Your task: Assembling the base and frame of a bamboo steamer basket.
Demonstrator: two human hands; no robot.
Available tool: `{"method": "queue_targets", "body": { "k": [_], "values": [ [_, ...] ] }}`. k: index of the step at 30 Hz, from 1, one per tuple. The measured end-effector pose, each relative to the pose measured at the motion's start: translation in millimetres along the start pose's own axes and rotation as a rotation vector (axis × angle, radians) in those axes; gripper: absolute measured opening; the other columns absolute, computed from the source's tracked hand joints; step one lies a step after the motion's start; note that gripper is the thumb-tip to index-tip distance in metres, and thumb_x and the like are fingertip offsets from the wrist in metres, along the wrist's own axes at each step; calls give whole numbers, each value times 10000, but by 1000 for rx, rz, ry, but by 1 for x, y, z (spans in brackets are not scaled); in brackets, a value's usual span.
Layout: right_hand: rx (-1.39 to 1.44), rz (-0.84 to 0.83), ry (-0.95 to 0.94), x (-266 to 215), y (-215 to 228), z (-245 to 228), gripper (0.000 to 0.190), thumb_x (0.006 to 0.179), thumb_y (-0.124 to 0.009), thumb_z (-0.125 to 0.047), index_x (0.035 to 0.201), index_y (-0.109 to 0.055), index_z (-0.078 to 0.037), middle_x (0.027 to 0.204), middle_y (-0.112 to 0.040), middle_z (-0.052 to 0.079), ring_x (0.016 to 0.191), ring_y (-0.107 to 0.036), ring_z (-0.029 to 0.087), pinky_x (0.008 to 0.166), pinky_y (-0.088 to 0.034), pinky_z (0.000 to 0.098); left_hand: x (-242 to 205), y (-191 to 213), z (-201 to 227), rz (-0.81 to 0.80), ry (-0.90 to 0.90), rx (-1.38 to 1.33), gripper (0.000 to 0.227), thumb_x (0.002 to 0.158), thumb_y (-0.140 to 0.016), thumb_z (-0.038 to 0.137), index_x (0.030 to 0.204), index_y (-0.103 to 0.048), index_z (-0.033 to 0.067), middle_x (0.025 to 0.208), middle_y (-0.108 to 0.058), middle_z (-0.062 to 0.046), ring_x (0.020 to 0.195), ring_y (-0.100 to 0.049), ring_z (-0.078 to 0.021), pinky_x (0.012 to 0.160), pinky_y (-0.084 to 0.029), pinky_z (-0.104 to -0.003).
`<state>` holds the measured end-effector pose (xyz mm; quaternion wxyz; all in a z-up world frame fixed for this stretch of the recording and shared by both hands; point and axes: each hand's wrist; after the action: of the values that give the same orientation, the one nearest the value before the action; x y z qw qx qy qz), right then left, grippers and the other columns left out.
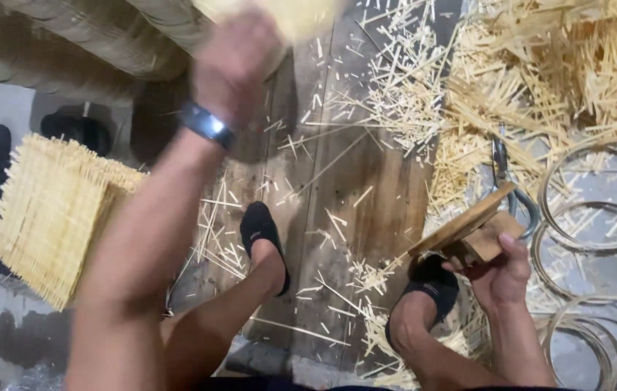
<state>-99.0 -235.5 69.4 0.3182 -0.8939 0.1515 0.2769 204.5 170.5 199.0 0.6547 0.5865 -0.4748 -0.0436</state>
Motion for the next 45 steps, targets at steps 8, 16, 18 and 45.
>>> {"method": "queue_targets", "body": {
  "k": [8,16,18,45],
  "values": [
    [-49,65,-53,4,-1,3,702,899,-584,-518,1398,-522,-27,1182,-665,175,1046,-687,348,749,-610,549,-32,-5,-157,-165,308,267,58,828,-717,13,869,-731,51,819,-707,-157,747,-689,-330,660,-554,-424],
    [-92,84,-76,7,-2,8,723,908,-579,-506,1402,-506,16,1187,-653,200,1059,-691,345,762,-613,551,-51,-19,-184,-237,477,57,127,846,-747,5,972,-730,10,914,-726,-189,868,-718,-357,767,-581,-437],
    [-90,57,-68,10,-6,7,719,908,-586,-492,1407,-497,19,1195,-644,208,1049,-685,346,758,-611,545,-41,-6,-175,-235,363,96,170,832,-770,27,1001,-759,29,941,-733,-198,857,-715,-367,760,-585,-445],
    [-1610,5,-15,10,-96,-31,1251,512,-928,-525,1495,-312,-57,1383,-541,204,1237,-608,350,993,-545,459,-214,-145,25,-693,1300,-219,1163,664,-911,642,1449,-372,-26,1367,-577,-269,1304,-534,-404,1108,-456,-470]
  ]
}}
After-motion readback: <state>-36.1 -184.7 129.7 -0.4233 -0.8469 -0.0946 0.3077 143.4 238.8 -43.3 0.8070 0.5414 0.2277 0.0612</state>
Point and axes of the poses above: each hand's wrist, its own x-axis towards the middle knuckle, its own y-axis out of the back of the hand, z = x × y
